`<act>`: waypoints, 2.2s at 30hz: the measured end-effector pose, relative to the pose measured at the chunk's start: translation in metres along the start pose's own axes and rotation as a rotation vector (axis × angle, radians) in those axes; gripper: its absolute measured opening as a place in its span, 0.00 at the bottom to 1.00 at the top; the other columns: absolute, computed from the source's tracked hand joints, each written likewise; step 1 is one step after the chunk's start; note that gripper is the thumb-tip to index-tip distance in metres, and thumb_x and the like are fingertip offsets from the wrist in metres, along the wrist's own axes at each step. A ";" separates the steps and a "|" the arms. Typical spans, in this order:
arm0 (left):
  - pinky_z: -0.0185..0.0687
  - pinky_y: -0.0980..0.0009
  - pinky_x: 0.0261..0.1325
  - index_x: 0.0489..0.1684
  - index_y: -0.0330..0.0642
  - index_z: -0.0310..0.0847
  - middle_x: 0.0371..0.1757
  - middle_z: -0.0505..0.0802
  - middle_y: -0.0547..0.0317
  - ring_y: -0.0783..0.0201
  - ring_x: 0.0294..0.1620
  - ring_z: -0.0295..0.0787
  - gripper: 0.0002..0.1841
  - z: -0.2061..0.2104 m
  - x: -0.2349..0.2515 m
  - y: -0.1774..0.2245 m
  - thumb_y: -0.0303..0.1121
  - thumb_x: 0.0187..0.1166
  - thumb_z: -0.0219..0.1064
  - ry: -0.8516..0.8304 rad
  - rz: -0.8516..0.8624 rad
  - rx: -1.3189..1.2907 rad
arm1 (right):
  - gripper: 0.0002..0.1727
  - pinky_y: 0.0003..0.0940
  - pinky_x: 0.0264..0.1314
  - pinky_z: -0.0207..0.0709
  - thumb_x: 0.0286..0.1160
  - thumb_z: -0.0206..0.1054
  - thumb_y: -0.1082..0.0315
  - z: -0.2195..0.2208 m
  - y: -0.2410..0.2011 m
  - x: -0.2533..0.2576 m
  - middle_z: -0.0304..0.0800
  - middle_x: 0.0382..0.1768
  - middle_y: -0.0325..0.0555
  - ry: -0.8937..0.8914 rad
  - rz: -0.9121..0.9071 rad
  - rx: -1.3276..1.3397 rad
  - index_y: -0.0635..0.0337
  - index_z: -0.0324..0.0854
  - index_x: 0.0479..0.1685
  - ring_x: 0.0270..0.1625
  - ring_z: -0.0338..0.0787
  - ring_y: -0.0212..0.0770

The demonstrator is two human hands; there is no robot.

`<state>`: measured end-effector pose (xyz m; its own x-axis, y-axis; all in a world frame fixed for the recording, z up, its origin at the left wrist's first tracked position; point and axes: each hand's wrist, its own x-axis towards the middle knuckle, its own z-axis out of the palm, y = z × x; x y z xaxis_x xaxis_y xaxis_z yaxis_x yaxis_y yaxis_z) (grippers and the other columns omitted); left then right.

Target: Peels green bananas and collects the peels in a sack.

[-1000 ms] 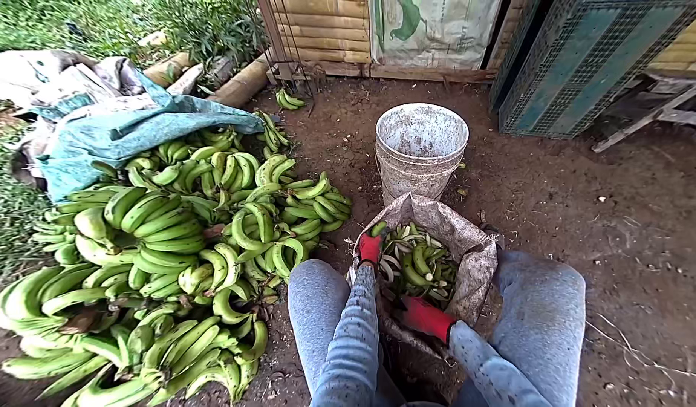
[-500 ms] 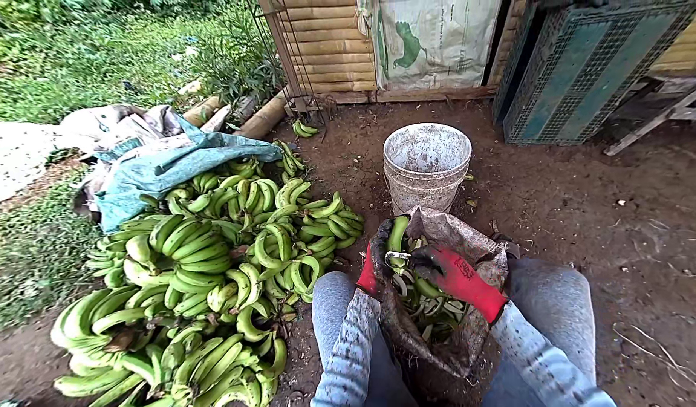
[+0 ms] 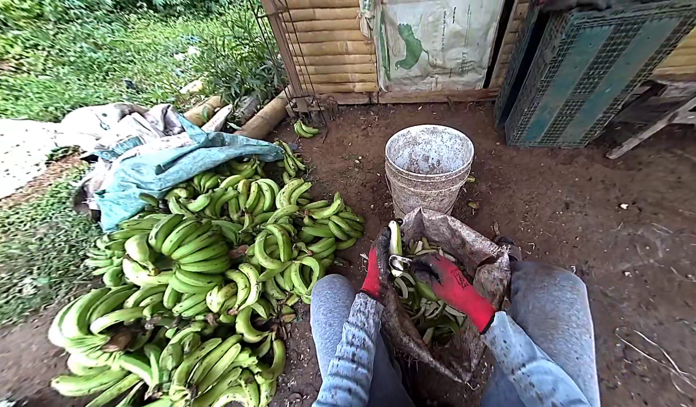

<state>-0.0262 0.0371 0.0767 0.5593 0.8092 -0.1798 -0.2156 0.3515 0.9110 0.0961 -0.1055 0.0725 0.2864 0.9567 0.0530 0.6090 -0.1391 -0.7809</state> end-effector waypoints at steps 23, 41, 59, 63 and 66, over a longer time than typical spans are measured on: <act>0.75 0.65 0.73 0.76 0.28 0.71 0.67 0.85 0.38 0.61 0.65 0.83 0.22 0.006 -0.034 0.000 0.35 0.94 0.50 -0.153 -0.118 0.749 | 0.23 0.60 0.80 0.69 0.87 0.56 0.66 -0.021 0.022 0.041 0.80 0.72 0.70 0.080 0.361 -0.202 0.61 0.77 0.78 0.75 0.80 0.66; 0.83 0.71 0.45 0.63 0.34 0.76 0.41 0.86 0.55 0.69 0.38 0.84 0.23 0.004 -0.013 -0.015 0.40 0.97 0.38 0.227 0.094 0.201 | 0.24 0.62 0.78 0.69 0.81 0.64 0.59 0.019 0.001 0.012 0.81 0.71 0.66 0.079 0.119 -0.219 0.51 0.82 0.75 0.75 0.80 0.66; 0.84 0.73 0.26 0.47 0.41 0.78 0.24 0.85 0.59 0.68 0.21 0.83 0.23 0.007 -0.009 -0.008 0.42 0.96 0.36 -0.028 -0.098 -0.296 | 0.21 0.61 0.81 0.67 0.81 0.65 0.56 -0.003 0.013 0.009 0.87 0.67 0.57 0.015 -0.103 -0.182 0.45 0.87 0.71 0.74 0.83 0.60; 0.86 0.71 0.43 0.66 0.35 0.77 0.43 0.89 0.54 0.68 0.37 0.86 0.19 0.005 -0.024 -0.025 0.36 0.95 0.43 0.012 0.073 0.185 | 0.23 0.59 0.80 0.70 0.80 0.63 0.64 0.011 0.013 0.021 0.85 0.67 0.64 0.211 0.101 -0.095 0.54 0.84 0.73 0.72 0.83 0.63; 0.84 0.68 0.62 0.69 0.29 0.78 0.57 0.90 0.44 0.64 0.53 0.88 0.19 0.004 -0.029 -0.027 0.33 0.94 0.49 0.095 0.108 0.436 | 0.23 0.54 0.80 0.72 0.84 0.61 0.64 0.010 0.016 0.026 0.84 0.69 0.65 0.227 0.264 -0.040 0.59 0.80 0.76 0.73 0.84 0.61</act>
<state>-0.0333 0.0025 0.0582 0.4717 0.8772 -0.0897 0.0995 0.0481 0.9939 0.1057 -0.0806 0.0550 0.5920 0.8059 -0.0071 0.5196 -0.3883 -0.7611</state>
